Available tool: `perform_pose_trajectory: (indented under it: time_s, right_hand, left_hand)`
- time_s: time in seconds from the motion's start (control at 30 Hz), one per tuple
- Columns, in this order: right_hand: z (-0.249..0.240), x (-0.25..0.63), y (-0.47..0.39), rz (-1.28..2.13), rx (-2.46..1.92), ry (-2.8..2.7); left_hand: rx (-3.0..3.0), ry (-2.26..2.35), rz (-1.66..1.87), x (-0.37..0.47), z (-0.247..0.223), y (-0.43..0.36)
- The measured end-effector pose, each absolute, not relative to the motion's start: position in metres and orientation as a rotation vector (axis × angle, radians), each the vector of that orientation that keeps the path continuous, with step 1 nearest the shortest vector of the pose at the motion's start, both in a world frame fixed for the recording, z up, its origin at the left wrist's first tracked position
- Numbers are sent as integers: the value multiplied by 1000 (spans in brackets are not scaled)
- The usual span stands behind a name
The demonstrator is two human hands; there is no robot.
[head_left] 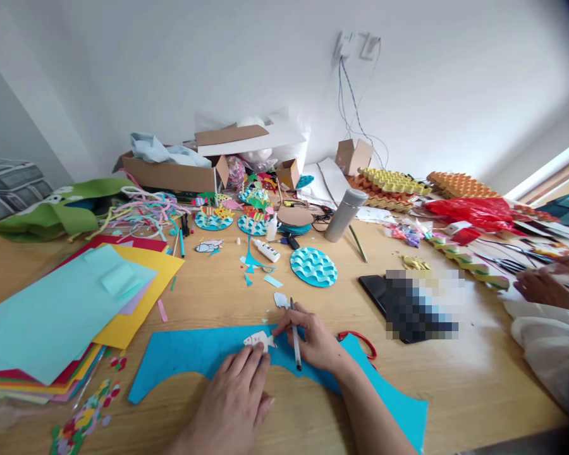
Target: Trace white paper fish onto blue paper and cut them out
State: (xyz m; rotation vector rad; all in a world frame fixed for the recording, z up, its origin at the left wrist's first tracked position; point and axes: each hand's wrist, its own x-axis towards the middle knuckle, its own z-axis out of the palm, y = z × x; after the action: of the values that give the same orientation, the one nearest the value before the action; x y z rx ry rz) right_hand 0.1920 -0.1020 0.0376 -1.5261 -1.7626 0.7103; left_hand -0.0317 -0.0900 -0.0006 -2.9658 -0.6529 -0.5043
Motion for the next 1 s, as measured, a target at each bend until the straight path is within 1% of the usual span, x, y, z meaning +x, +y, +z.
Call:
perform_pose_trajectory:
  time_s: [0.5, 0.63, 0.73, 0.83, 1.0]
  right_hand:
    - [37, 191, -101, 717, -1524, -1697]
    - [39, 189, -102, 839, -1411, -1464]
    - [41, 184, -100, 934, -1268, -1213]
    - [49, 175, -93, 1043, -1165, -1074]
    - [61, 154, -75, 1183, -1242, -981]
  left_hand:
    - [-3025, -715, -323, -28, 8, -93]
    - [-3085, -806, -304, -26, 10, -94]
    - [-3115, -820, -280, -25, 9, -94]
    - [-3121, -821, -272, -25, 7, -94]
    - [-3102, -827, -299, -26, 3, -95]
